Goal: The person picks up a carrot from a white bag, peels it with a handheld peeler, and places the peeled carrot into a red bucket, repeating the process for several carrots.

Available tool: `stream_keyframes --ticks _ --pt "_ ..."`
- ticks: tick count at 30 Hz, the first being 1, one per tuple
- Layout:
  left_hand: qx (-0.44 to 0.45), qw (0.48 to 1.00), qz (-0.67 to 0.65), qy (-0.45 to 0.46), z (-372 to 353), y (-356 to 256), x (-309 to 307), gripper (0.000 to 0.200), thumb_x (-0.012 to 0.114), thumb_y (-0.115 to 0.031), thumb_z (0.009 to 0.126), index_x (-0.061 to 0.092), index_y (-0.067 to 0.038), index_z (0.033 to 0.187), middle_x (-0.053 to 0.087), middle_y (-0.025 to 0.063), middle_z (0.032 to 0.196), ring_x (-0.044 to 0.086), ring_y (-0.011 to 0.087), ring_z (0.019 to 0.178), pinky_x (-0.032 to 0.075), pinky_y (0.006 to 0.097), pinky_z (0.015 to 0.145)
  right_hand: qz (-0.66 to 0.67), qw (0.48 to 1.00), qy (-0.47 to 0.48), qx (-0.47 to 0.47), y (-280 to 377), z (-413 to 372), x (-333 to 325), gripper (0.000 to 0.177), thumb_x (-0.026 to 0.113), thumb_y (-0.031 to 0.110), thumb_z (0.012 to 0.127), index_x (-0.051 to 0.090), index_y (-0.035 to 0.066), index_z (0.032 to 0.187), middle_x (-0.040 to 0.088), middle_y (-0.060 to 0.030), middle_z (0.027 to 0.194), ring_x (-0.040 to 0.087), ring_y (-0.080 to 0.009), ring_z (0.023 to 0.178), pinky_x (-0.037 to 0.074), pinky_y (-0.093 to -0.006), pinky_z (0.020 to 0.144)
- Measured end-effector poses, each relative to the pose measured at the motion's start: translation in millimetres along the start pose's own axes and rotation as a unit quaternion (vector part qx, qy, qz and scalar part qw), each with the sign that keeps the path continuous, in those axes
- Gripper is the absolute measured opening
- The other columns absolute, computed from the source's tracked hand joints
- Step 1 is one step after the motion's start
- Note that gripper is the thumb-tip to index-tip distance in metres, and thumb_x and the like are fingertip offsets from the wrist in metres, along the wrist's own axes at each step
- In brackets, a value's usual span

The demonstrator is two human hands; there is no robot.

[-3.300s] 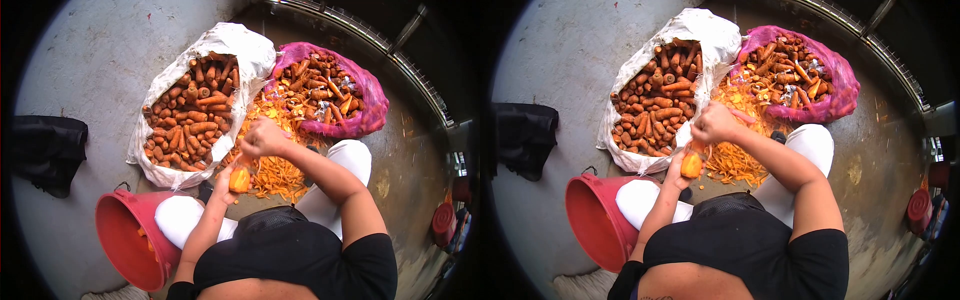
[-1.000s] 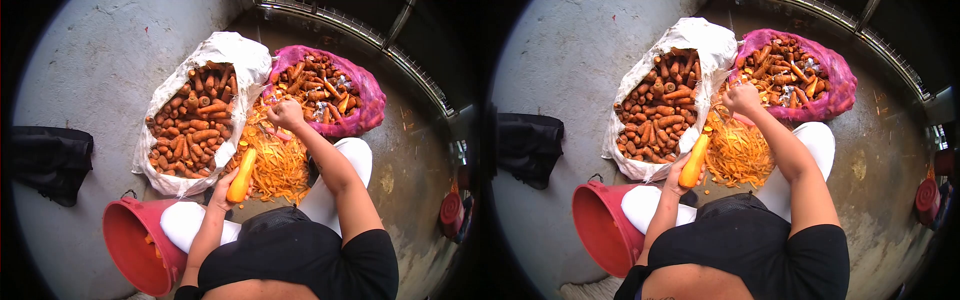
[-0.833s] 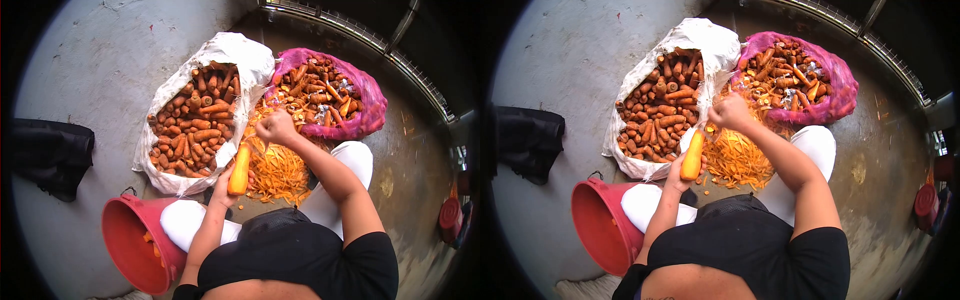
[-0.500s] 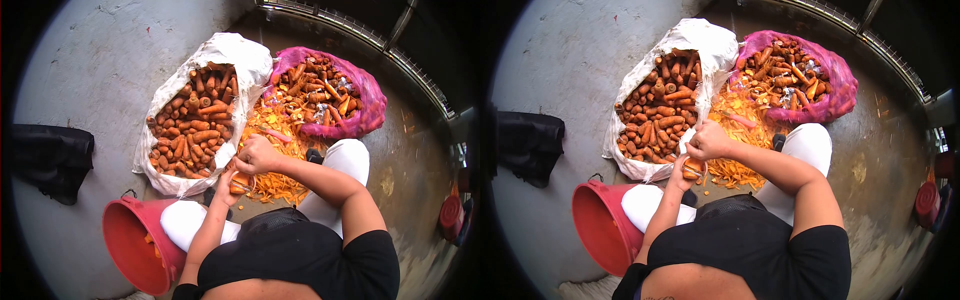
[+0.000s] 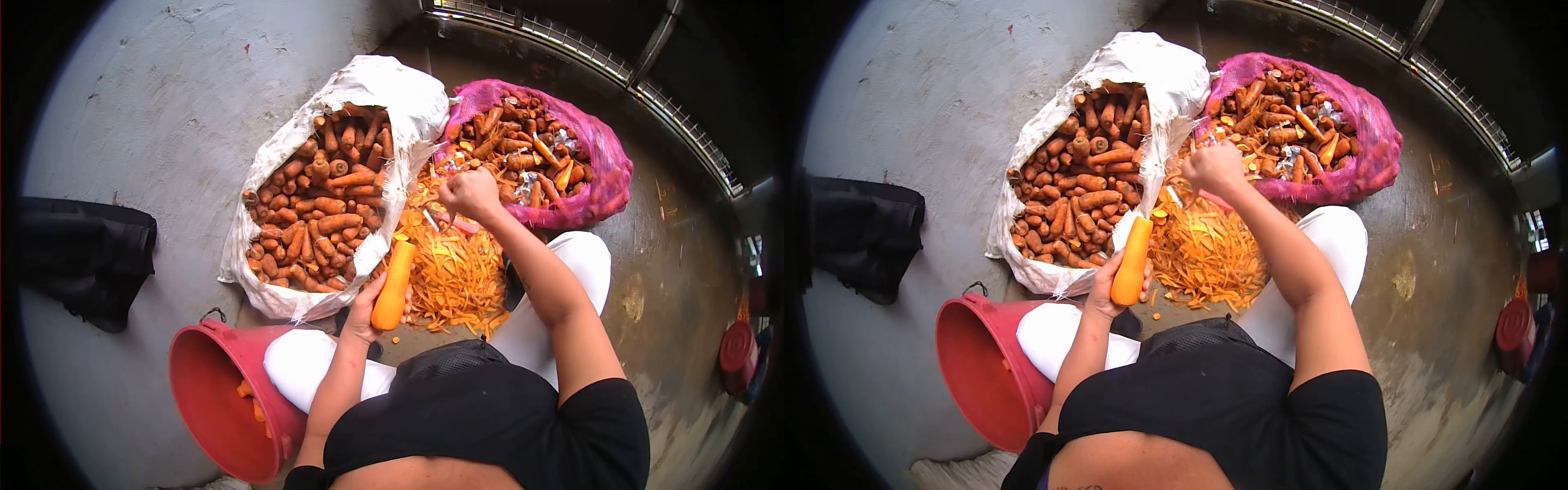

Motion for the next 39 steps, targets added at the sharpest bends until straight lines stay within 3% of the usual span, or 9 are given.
stream_keyframes --ticks 4,10,13,18,27,30,33,34,39 --pt "0.027 0.998 0.011 -0.047 3.7 0.4 3.3 0.043 0.047 -0.030 0.096 0.041 -0.002 0.129 0.057 0.0155 0.094 0.063 0.0268 0.085 0.058 0.0365 0.066 0.116 0.992 -0.004 0.052 27.8 -6.6 -17.1 0.045 0.049 0.038 0.084 0.066 0.008 0.055 0.058 -0.0124 0.051 0.060 -0.0290 0.052 0.047 -0.0397 0.059" --pt "0.084 0.987 0.071 -0.118 5.9 4.9 3.9 0.051 0.059 -0.016 0.090 0.031 -0.009 0.131 0.055 0.0169 0.107 0.061 0.0301 0.099 0.054 0.0419 0.081 0.258 0.950 0.082 0.158 3.9 -1.5 13.9 0.055 0.048 0.049 0.088 0.068 0.006 0.062 0.058 -0.0144 0.053 0.061 -0.0296 0.055 0.047 -0.0404 0.059" --pt "0.203 0.900 0.293 -0.250 15.4 8.4 -19.2 0.055 0.067 -0.012 0.084 0.033 -0.009 0.127 0.055 0.0161 0.109 0.060 0.0256 0.098 0.052 0.0368 0.081 0.271 0.942 0.127 0.151 8.6 -6.7 19.0 0.057 0.047 0.052 0.088 0.068 0.006 0.061 0.058 -0.0131 0.052 0.061 -0.0281 0.054 0.047 -0.0395 0.059" --pt "0.310 0.717 0.536 -0.321 16.0 2.4 -3.1 0.042 0.072 -0.014 0.078 0.049 -0.004 0.111 0.065 0.0118 0.096 0.065 0.0204 0.087 0.050 0.0319 0.078 0.271 0.951 0.098 0.116 28.4 -17.5 4.1 0.055 0.050 0.049 0.089 0.068 0.007 0.059 0.059 -0.0082 0.051 0.060 -0.0225 0.051 0.047 -0.0353 0.057" --pt "0.345 0.653 0.599 -0.310 16.5 -10.0 14.9 0.032 0.073 -0.014 0.077 0.058 -0.002 0.103 0.066 0.0112 0.091 0.064 0.0224 0.084 0.049 0.0332 0.075 0.294 0.954 0.043 0.036 56.4 -14.1 -31.8 0.051 0.051 0.044 0.088 0.067 0.010 0.053 0.055 -0.0029 0.044 0.055 -0.0191 0.044 0.045 -0.0329 0.050" --pt "0.257 0.754 0.526 -0.299 22.2 -8.5 -4.1 0.037 0.067 -0.031 0.087 0.056 -0.002 0.108 0.063 0.0064 0.094 0.061 0.0161 0.082 0.048 0.0298 0.075 0.306 0.947 0.065 0.071 52.5 -11.3 -20.6 0.051 0.051 0.043 0.089 0.066 0.010 0.052 0.054 -0.0032 0.043 0.055 -0.0177 0.043 0.044 -0.0321 0.050" --pt "0.118 0.943 0.124 -0.285 28.5 -5.2 -31.1 0.043 0.051 -0.045 0.094 0.056 -0.005 0.108 0.062 0.0071 0.093 0.061 0.0163 0.082 0.050 0.0295 0.074 0.325 0.933 0.093 0.123 46.3 -7.8 -9.7 0.055 0.051 0.047 0.088 0.064 0.009 0.050 0.051 -0.0036 0.040 0.053 -0.0171 0.042 0.044 -0.0327 0.051" --pt "0.132 0.953 0.057 -0.267 29.2 -5.9 -25.8 0.048 0.038 -0.051 0.097 0.054 -0.008 0.112 0.061 0.0091 0.094 0.061 0.0188 0.087 0.051 0.0318 0.076 0.325 0.932 0.096 0.128 42.2 -6.1 -1.4 0.056 0.051 0.048 0.088 0.065 0.009 0.051 0.050 -0.0040 0.040 0.053 -0.0173 0.041 0.044 -0.0326 0.051" --pt "0.136 0.959 0.036 -0.247 29.9 -6.1 -35.5 0.044 0.042 -0.045 0.097 0.046 -0.007 0.120 0.059 0.0088 0.099 0.060 0.0196 0.094 0.051 0.0363 0.083 0.262 0.950 0.123 0.120 36.6 -12.6 4.1 0.055 0.051 0.048 0.089 0.066 0.007 0.055 0.052 -0.0054 0.043 0.053 -0.0186 0.043 0.044 -0.0333 0.052"
Point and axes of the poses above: each hand's wrist, its own z-axis towards the middle knuckle, its own x-axis out of the palm, y = z × x, the point moved 2 cm from there along z, towards the middle knuckle
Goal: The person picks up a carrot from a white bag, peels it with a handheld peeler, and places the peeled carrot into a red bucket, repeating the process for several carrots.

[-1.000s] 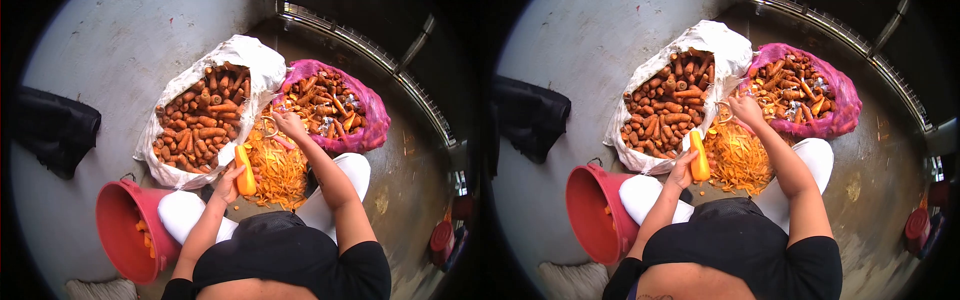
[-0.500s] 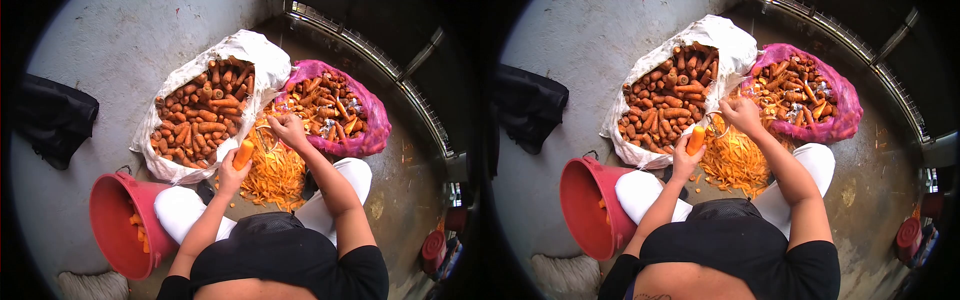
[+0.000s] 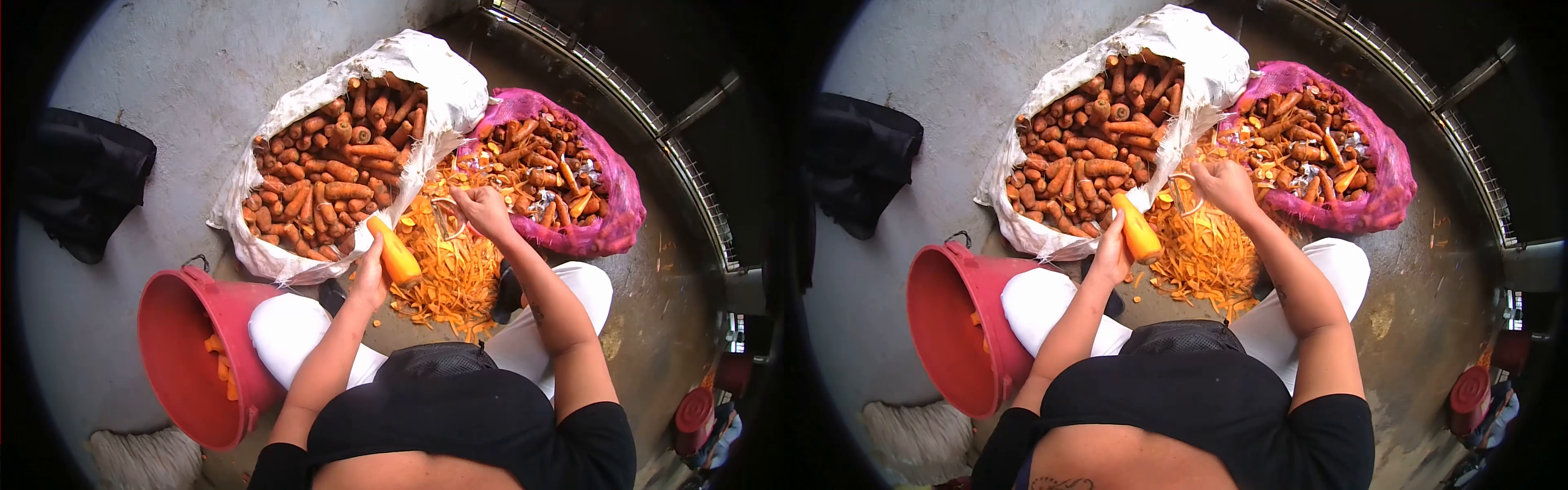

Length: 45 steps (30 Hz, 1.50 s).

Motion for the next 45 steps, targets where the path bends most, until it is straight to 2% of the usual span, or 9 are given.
stream_keyframes --ticks 5,12,21,25,28,29,34,42,45 --pt "0.044 0.997 -0.004 -0.059 4.3 -1.9 -4.5 0.042 0.054 -0.037 0.095 0.045 -0.005 0.122 0.054 0.0066 0.108 0.059 0.0171 0.099 0.054 0.0364 0.080 -0.026 0.998 0.046 0.019 -12.3 2.1 13.0 0.056 0.050 0.051 0.089 0.067 0.008 0.057 0.054 -0.0061 0.045 0.055 -0.0181 0.047 0.044 -0.0335 0.053" --pt "0.069 0.997 -0.002 -0.043 12.1 -6.1 -0.7 0.034 0.059 -0.022 0.092 0.044 -0.006 0.118 0.057 0.0130 0.111 0.057 0.0225 0.106 0.048 0.0398 0.093 0.286 0.941 0.138 0.115 -40.3 16.3 33.1 0.069 0.032 0.070 0.090 0.056 0.010 0.066 0.046 0.0021 0.055 0.041 -0.0052 0.048 0.028 -0.0215 0.045" --pt "0.169 0.974 -0.125 0.080 24.2 -16.2 8.5 0.028 0.056 0.002 0.085 0.043 -0.010 0.106 0.055 0.0196 0.122 0.053 0.0264 0.115 0.042 0.0405 0.101 0.257 0.941 0.209 0.075 -56.7 24.4 52.1 0.082 0.030 0.078 0.084 0.056 0.004 0.110 0.048 0.0044 0.078 0.036 -0.0035 0.060 0.030 -0.0187 0.054" --pt "0.191 0.968 -0.133 0.091 29.7 -14.4 12.8 0.027 0.056 0.002 0.087 0.043 -0.011 0.108 0.052 0.0189 0.126 0.049 0.0255 0.119 0.038 0.0413 0.104 0.465 0.835 0.289 0.056 -33.4 14.0 54.6 0.074 0.041 0.073 0.085 0.052 0.009 0.119 0.054 0.0005 0.086 0.033 -0.0043 0.052 0.026 -0.0171 0.046" --pt "0.206 0.967 -0.130 0.068 33.0 -11.0 13.9 0.025 0.055 -0.001 0.090 0.043 -0.010 0.109 0.049 0.0183 0.128 0.047 0.0251 0.121 0.037 0.0420 0.106 0.395 0.864 0.310 0.022 -31.3 16.2 50.0 0.066 0.059 0.060 0.082 0.050 0.010 0.124 0.056 -0.0002 0.088 0.036 -0.0034 0.054 0.028 -0.0164 0.046" --pt "0.203 0.969 -0.128 0.064 33.6 -10.0 13.2 0.024 0.056 -0.003 0.091 0.043 -0.010 0.110 0.049 0.0181 0.128 0.047 0.0250 0.121 0.036 0.0420 0.106 0.344 0.876 0.336 0.040 -18.9 15.5 39.8 0.065 0.071 0.046 0.075 0.050 0.011 0.126 0.059 -0.0007 0.093 0.047 -0.0046 0.066 0.039 -0.0181 0.059" --pt "0.186 0.974 -0.109 0.069 36.5 -5.3 9.1 0.023 0.055 -0.012 0.094 0.042 -0.010 0.113 0.049 0.0168 0.128 0.048 0.0250 0.120 0.037 0.0419 0.104 0.294 0.878 0.378 0.021 -10.3 16.2 46.2 0.073 0.080 0.011 0.073 0.042 0.003 0.134 0.054 -0.0058 0.121 0.048 -0.0152 0.114 0.037 -0.0298 0.098" --pt "0.121 0.991 -0.045 -0.022 45.2 -5.4 4.6 0.047 0.039 -0.050 0.097 0.042 -0.008 0.118 0.053 0.0086 0.111 0.055 0.0169 0.104 0.045 0.0348 0.090 0.262 0.893 0.349 -0.112 -11.2 6.3 63.1 0.066 0.068 0.038 0.086 0.042 0.004 0.136 0.053 -0.0050 0.121 0.048 -0.0143 0.112 0.039 -0.0291 0.096" --pt "0.059 0.994 -0.063 -0.071 49.6 0.0 -8.1 0.056 0.037 -0.058 0.095 0.046 -0.007 0.116 0.055 0.0078 0.103 0.057 0.0153 0.095 0.048 0.0322 0.082 0.213 0.921 0.312 -0.094 -7.6 13.7 47.3 0.052 0.049 0.049 0.094 0.057 0.004 0.118 0.060 -0.0049 0.108 0.054 -0.0141 0.098 0.043 -0.0302 0.087"
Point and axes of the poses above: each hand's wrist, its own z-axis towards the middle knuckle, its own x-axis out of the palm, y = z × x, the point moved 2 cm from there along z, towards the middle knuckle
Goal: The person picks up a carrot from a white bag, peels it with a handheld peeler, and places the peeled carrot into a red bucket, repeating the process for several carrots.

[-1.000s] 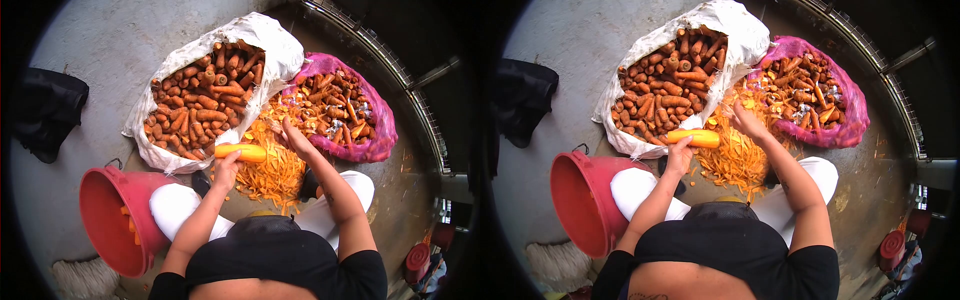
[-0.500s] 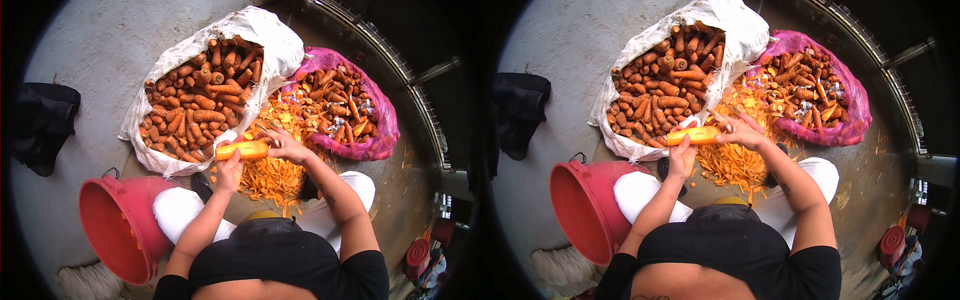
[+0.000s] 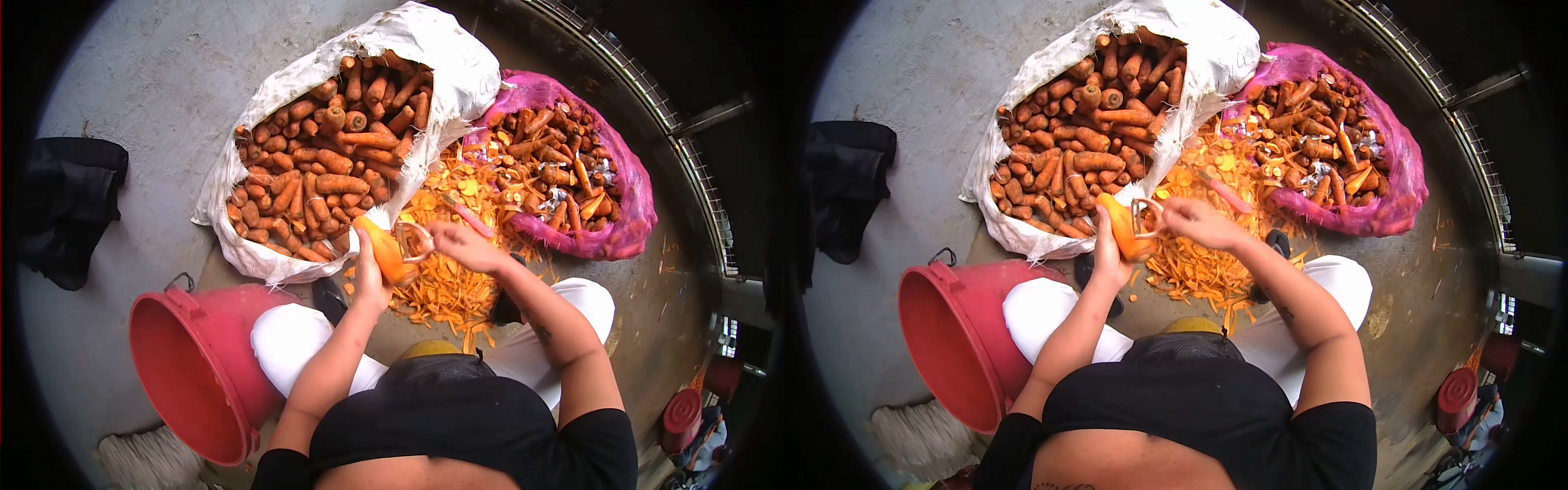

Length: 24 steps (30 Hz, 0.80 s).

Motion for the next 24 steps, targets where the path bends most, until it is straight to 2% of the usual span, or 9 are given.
stream_keyframes --ticks 2,3,5,7,8,11,13,17,24 --pt "-0.037 0.998 -0.048 -0.020 -6.1 -2.7 11.4 0.053 0.039 -0.055 0.096 0.052 -0.007 0.112 0.060 0.0087 0.092 0.060 0.0168 0.081 0.051 0.0312 0.070 -0.017 0.997 -0.075 0.010 -5.3 3.4 -14.6 0.055 0.036 0.049 0.098 0.066 0.004 0.092 0.065 -0.0042 0.085 0.058 -0.0143 0.083 0.045 -0.0305 0.079" --pt "-0.062 0.997 -0.044 0.027 -4.5 0.3 7.5 0.051 0.040 -0.052 0.096 0.052 -0.006 0.113 0.060 0.0074 0.092 0.060 0.0176 0.081 0.051 0.0311 0.071 -0.072 0.986 -0.138 0.054 -8.6 4.2 -21.7 0.058 0.035 0.049 0.098 0.069 0.007 0.077 0.063 -0.0055 0.066 0.058 -0.0175 0.074 0.045 -0.0324 0.074" --pt "-0.116 0.985 -0.035 0.125 -2.4 2.0 4.4 0.048 0.042 -0.047 0.096 0.053 -0.005 0.116 0.060 0.0047 0.091 0.060 0.0192 0.081 0.051 0.0309 0.072 -0.239 0.951 -0.195 -0.006 -0.5 3.4 -29.3 0.056 0.041 0.047 0.096 0.068 0.009 0.065 0.059 -0.0070 0.057 0.054 -0.0235 0.064 0.043 -0.0363 0.070" --pt "-0.139 0.986 -0.024 0.087 -0.3 10.8 1.3 0.044 0.040 -0.043 0.097 0.055 -0.005 0.114 0.062 0.0045 0.086 0.061 0.0172 0.078 0.052 0.0302 0.072 -0.240 0.944 -0.216 -0.065 10.4 3.2 -17.6 0.053 0.048 0.034 0.095 0.061 0.010 0.050 0.052 -0.0027 0.048 0.046 -0.0186 0.057 0.038 -0.0338 0.063" --pt "-0.150 0.985 -0.025 0.080 0.9 14.9 -1.6 0.043 0.040 -0.043 0.097 0.054 -0.006 0.115 0.063 0.0048 0.088 0.061 0.0167 0.078 0.052 0.0306 0.072 -0.302 0.917 -0.233 -0.112 17.7 1.2 -7.5 0.044 0.055 0.032 0.089 0.060 0.011 0.050 0.049 -0.0034 0.046 0.045 -0.0194 0.054 0.036 -0.0348 0.062" --pt "-0.171 0.985 -0.010 0.000 -7.6 17.3 9.7 0.038 0.041 -0.039 0.097 0.054 -0.009 0.117 0.063 0.0057 0.100 0.063 0.0177 0.086 0.053 0.0348 0.077 -0.335 0.907 -0.173 -0.191 28.5 1.2 7.6 0.038 0.058 0.028 0.084 0.059 0.013 0.050 0.047 -0.0032 0.046 0.045 -0.0199 0.054 0.033 -0.0354 0.059" --pt "-0.205 0.979 -0.019 -0.008 -9.6 19.7 11.7 0.035 0.042 -0.037 0.097 0.053 -0.010 0.116 0.063 0.0060 0.104 0.064 0.0194 0.090 0.053 0.0370 0.079 -0.344 0.910 -0.142 -0.183 31.5 0.7 13.6 0.030 0.060 0.029 0.079 0.067 0.014 0.055 0.056 -0.0036 0.051 0.051 -0.0213 0.059 0.037 -0.0358 0.063" --pt "-0.255 0.964 -0.031 0.067 -12.1 22.4 5.8 0.033 0.040 -0.034 0.098 0.054 -0.007 0.111 0.064 0.0088 0.099 0.065 0.0225 0.087 0.055 0.0387 0.075 -0.368 0.897 -0.148 -0.196 21.5 4.7 15.9 0.030 0.060 0.029 0.077 0.067 0.012 0.054 0.056 -0.0059 0.052 0.051 -0.0222 0.058 0.037 -0.0361 0.062" --pt "-0.257 0.964 -0.010 0.073 -23.4 26.0 6.4 0.038 0.037 -0.037 0.098 0.054 -0.005 0.108 0.064 0.0108 0.092 0.065 0.0229 0.078 0.055 0.0359 0.065 -0.364 0.889 -0.151 -0.232 18.2 4.9 19.2 0.031 0.060 0.027 0.075 0.063 0.010 0.049 0.051 -0.0076 0.047 0.050 -0.0236 0.052 0.037 -0.0364 0.058"
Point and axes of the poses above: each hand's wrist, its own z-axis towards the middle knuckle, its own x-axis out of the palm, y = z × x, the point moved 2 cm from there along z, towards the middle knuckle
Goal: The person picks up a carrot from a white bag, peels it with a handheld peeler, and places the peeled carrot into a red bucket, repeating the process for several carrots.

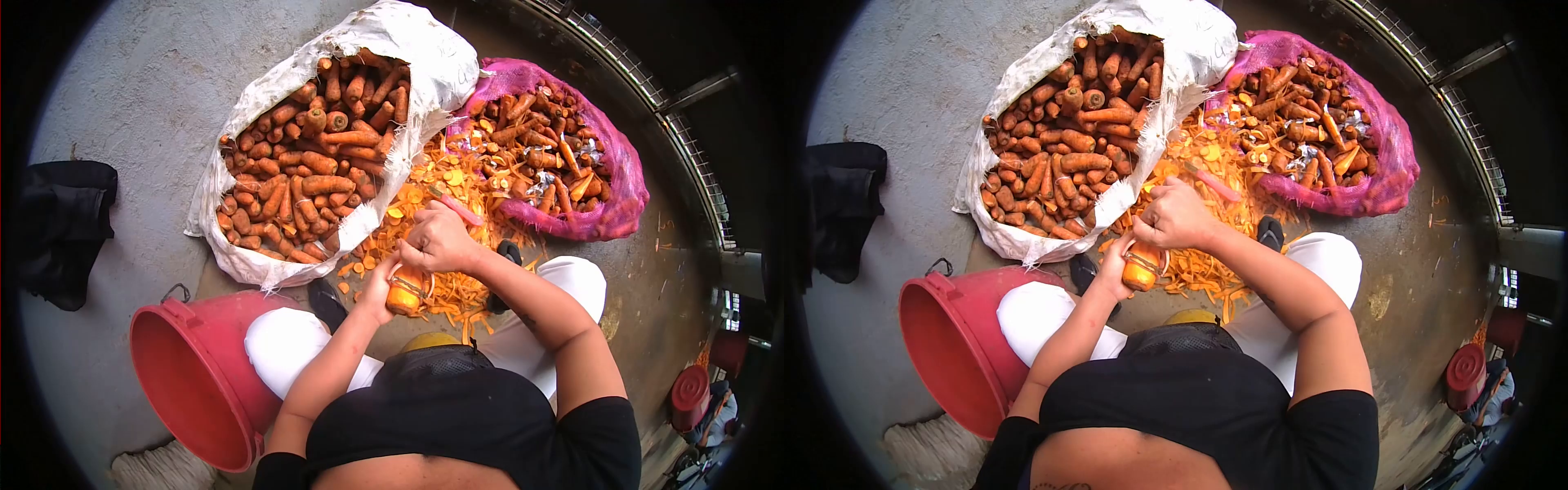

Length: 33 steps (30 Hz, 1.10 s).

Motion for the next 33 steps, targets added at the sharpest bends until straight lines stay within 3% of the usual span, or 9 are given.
stream_keyframes --ticks 7,11,18,21,23,25,26,27,33 --pt "-0.018 0.999 0.037 0.008 -7.2 5.1 -1.1 0.046 0.032 -0.044 0.098 0.053 -0.005 0.109 0.064 0.0121 0.089 0.065 0.0226 0.072 0.055 0.0344 0.057 -0.030 0.999 -0.013 -0.019 0.9 -1.8 2.1 0.033 0.059 0.025 0.072 0.058 0.009 0.043 0.048 -0.0075 0.042 0.048 -0.0243 0.048 0.037 -0.0377 0.055" --pt "-0.060 0.993 0.093 0.040 -17.9 8.0 1.2 0.046 0.033 -0.044 0.098 0.053 -0.005 0.110 0.063 0.0123 0.087 0.063 0.0216 0.070 0.054 0.0334 0.056 -0.078 0.996 -0.033 0.024 -17.5 -3.9 -5.4 0.032 0.059 0.025 0.073 0.059 0.010 0.044 0.049 -0.0060 0.043 0.048 -0.0238 0.049 0.038 -0.0368 0.055" --pt "-0.038 0.991 0.123 0.032 -9.5 3.8 2.1 0.044 0.036 -0.042 0.098 0.051 -0.003 0.113 0.061 0.0115 0.086 0.062 0.0197 0.069 0.053 0.0321 0.057 -0.132 0.989 -0.045 0.045 -38.7 -5.5 -7.8 0.036 0.060 0.025 0.075 0.055 0.012 0.042 0.052 -0.0035 0.045 0.050 -0.0222 0.052 0.042 -0.0347 0.061" --pt "-0.057 0.987 0.148 0.036 -16.1 6.9 5.3 0.045 0.037 -0.042 0.098 0.050 -0.003 0.116 0.061 0.0112 0.086 0.062 0.0192 0.069 0.053 0.0317 0.056 -0.249 0.965 -0.044 0.066 -66.9 -7.3 -27.4 0.037 0.058 0.026 0.076 0.056 0.012 0.042 0.051 -0.0039 0.044 0.052 -0.0217 0.052 0.042 -0.0354 0.064" --pt "-0.066 0.985 0.153 0.041 -20.6 4.7 4.7 0.046 0.038 -0.043 0.098 0.049 -0.005 0.120 0.061 0.0110 0.086 0.062 0.0187 0.068 0.053 0.0314 0.056 -0.283 0.943 -0.055 0.169 -95.3 -15.2 -45.3 0.045 0.049 0.033 0.082 0.057 0.011 0.044 0.048 -0.0057 0.042 0.051 -0.0238 0.051 0.044 -0.0365 0.074" --pt "-0.061 0.988 0.133 0.047 -22.5 3.5 0.7 0.047 0.038 -0.045 0.097 0.047 -0.006 0.124 0.060 0.0106 0.086 0.061 0.0183 0.068 0.053 0.0312 0.056 -0.332 0.922 -0.051 0.191 -97.5 -18.6 -52.6 0.045 0.046 0.033 0.084 0.059 0.012 0.046 0.046 -0.0041 0.041 0.052 -0.0194 0.052 0.044 -0.0380 0.075" --pt "-0.051 0.991 0.114 0.039 -20.9 0.3 -1.3 0.048 0.039 -0.046 0.097 0.047 -0.009 0.127 0.059 0.0101 0.086 0.060 0.0178 0.067 0.052 0.0307 0.056 -0.315 0.929 -0.048 0.189 -89.5 -16.9 -49.7 0.045 0.046 0.033 0.084 0.059 0.012 0.046 0.045 -0.0036 0.041 0.051 -0.0189 0.052 0.043 -0.0381 0.074" --pt "-0.036 0.996 0.065 0.053 -18.9 -1.9 -1.3 0.044 0.044 -0.047 0.095 0.052 -0.007 0.111 0.063 0.0102 0.084 0.063 0.0191 0.065 0.054 0.0315 0.056 -0.297 0.935 -0.046 0.186 -79.0 -14.3 -43.3 0.044 0.047 0.032 0.084 0.059 0.012 0.046 0.045 -0.0031 0.041 0.051 -0.0184 0.052 0.043 -0.0383 0.073" --pt "0.028 0.998 0.057 -0.026 -10.6 -11.8 -5.3 0.045 0.045 -0.047 0.095 0.052 -0.008 0.117 0.062 0.0079 0.086 0.064 0.0203 0.070 0.054 0.0332 0.059 -0.035 0.995 -0.045 0.078 -11.4 5.0 -21.6 0.032 0.058 0.027 0.078 0.063 0.014 0.050 0.051 -0.0043 0.047 0.048 -0.0218 0.052 0.038 -0.0350 0.060"
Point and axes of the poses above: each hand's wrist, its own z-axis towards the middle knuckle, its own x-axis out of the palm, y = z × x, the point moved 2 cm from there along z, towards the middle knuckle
